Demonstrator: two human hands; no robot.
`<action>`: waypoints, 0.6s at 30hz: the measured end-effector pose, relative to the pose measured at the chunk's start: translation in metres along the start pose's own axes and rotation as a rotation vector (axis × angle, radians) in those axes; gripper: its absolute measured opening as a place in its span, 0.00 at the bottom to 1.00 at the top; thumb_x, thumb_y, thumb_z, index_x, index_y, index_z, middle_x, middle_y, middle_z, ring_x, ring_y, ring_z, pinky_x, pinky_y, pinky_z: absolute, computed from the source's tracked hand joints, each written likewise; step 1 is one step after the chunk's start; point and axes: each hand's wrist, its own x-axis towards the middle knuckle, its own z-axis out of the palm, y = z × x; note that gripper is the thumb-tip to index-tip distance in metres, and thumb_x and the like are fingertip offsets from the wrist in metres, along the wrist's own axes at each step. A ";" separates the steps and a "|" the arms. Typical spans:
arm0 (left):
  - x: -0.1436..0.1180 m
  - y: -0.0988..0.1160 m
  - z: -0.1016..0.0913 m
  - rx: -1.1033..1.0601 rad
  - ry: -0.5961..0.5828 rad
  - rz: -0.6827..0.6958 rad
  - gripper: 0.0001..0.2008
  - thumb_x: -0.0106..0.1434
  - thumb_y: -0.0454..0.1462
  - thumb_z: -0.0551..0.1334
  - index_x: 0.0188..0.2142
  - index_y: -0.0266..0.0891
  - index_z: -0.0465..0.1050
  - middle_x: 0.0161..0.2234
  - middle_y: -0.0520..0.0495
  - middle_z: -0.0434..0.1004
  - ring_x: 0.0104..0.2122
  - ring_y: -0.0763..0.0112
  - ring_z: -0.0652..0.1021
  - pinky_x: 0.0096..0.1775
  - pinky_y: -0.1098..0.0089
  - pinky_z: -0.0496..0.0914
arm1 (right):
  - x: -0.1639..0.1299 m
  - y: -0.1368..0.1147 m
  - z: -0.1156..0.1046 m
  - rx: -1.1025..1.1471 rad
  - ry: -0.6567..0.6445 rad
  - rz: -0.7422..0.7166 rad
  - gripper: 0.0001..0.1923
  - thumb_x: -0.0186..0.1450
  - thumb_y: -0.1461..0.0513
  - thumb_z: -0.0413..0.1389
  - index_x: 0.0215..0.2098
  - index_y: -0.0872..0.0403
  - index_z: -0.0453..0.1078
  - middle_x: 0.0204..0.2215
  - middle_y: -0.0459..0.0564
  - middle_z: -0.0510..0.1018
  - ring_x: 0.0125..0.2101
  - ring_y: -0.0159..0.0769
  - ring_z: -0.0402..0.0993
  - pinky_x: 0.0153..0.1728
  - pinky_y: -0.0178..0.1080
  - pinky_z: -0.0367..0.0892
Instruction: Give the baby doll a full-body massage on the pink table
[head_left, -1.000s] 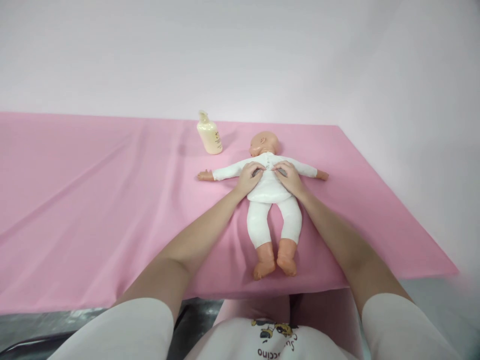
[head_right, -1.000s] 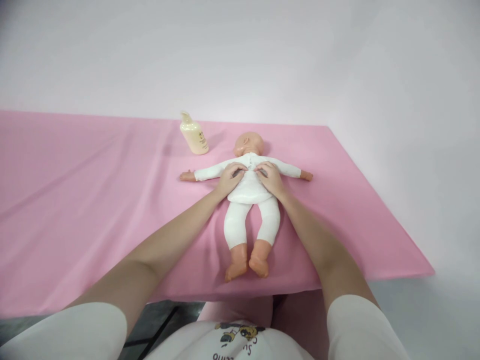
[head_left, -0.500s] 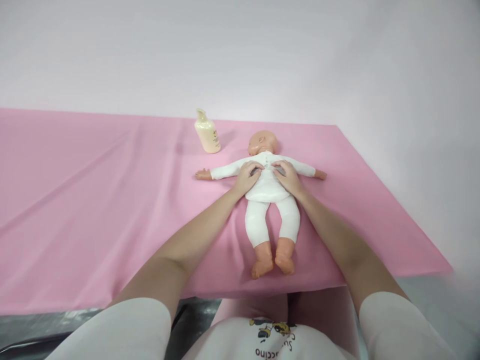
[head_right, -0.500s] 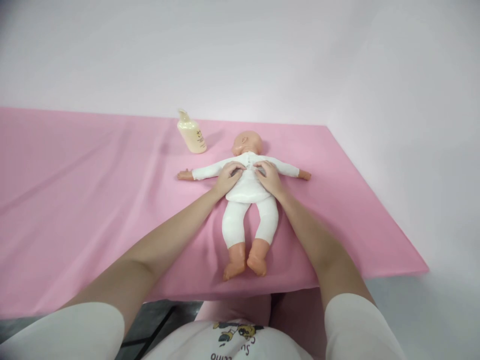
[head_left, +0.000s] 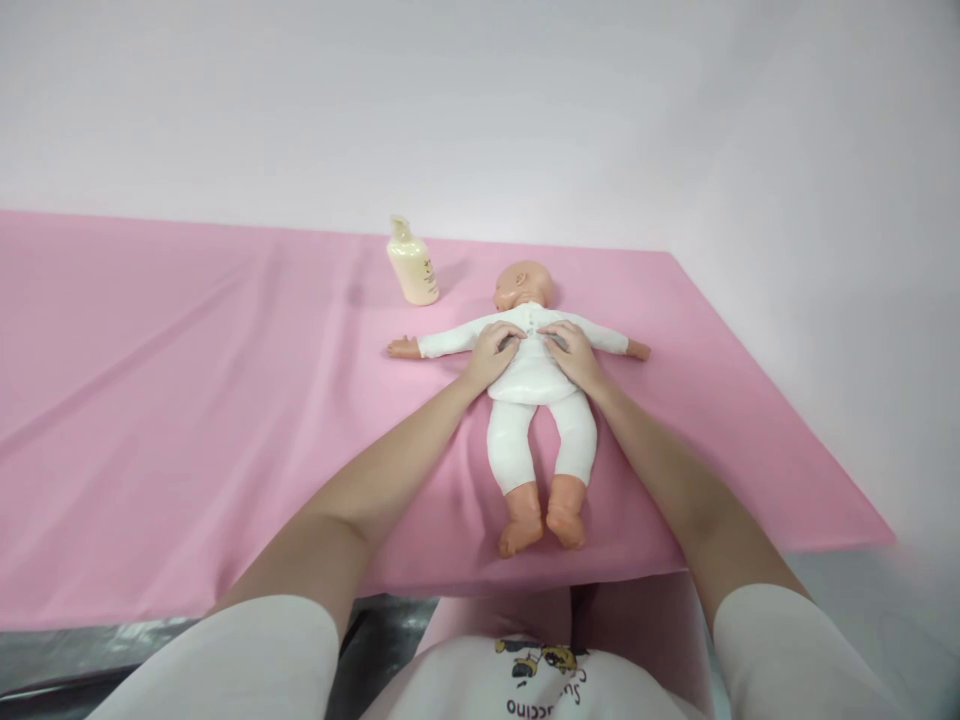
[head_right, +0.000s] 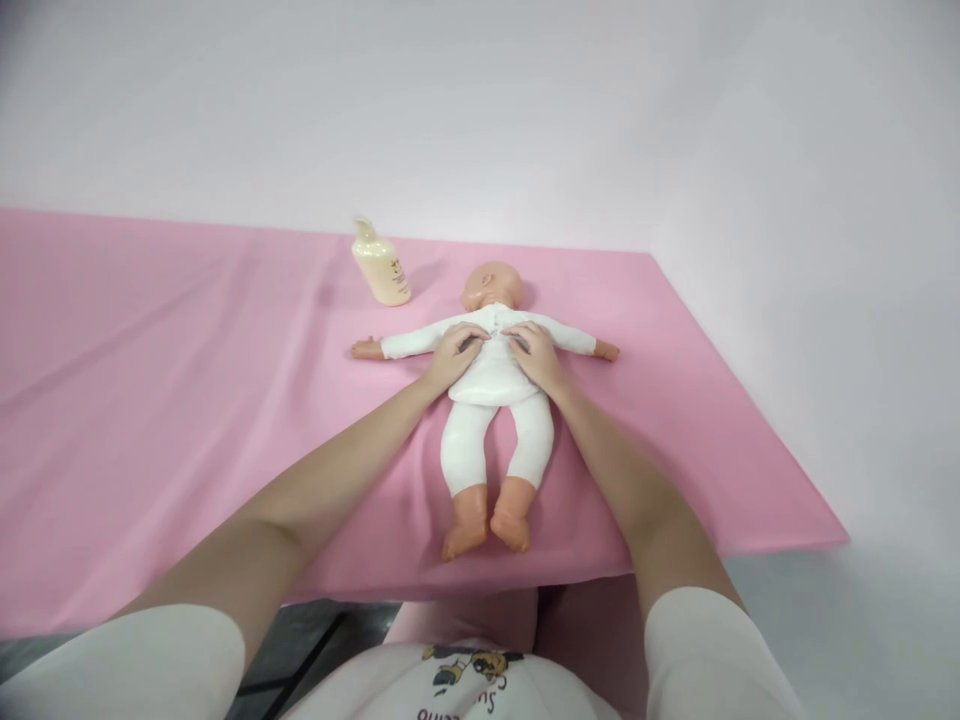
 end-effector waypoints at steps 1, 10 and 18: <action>0.000 0.000 0.000 -0.005 0.002 0.005 0.07 0.61 0.32 0.56 0.34 0.42 0.72 0.39 0.48 0.78 0.43 0.65 0.75 0.52 0.59 0.67 | 0.000 0.000 0.000 0.002 0.001 -0.007 0.13 0.66 0.64 0.49 0.41 0.51 0.75 0.41 0.51 0.78 0.46 0.40 0.72 0.54 0.46 0.64; -0.001 -0.001 0.001 0.072 0.024 -0.028 0.08 0.61 0.32 0.57 0.34 0.42 0.74 0.45 0.46 0.73 0.49 0.63 0.72 0.56 0.56 0.63 | 0.001 0.001 -0.001 -0.003 -0.010 0.011 0.15 0.67 0.64 0.47 0.41 0.50 0.75 0.41 0.50 0.78 0.46 0.39 0.71 0.54 0.46 0.64; -0.001 -0.005 0.000 0.056 0.011 -0.040 0.09 0.61 0.33 0.57 0.39 0.43 0.73 0.48 0.45 0.72 0.52 0.61 0.70 0.58 0.56 0.61 | 0.001 0.000 0.000 -0.023 0.005 0.012 0.15 0.67 0.64 0.46 0.41 0.50 0.76 0.40 0.50 0.79 0.46 0.39 0.72 0.53 0.46 0.65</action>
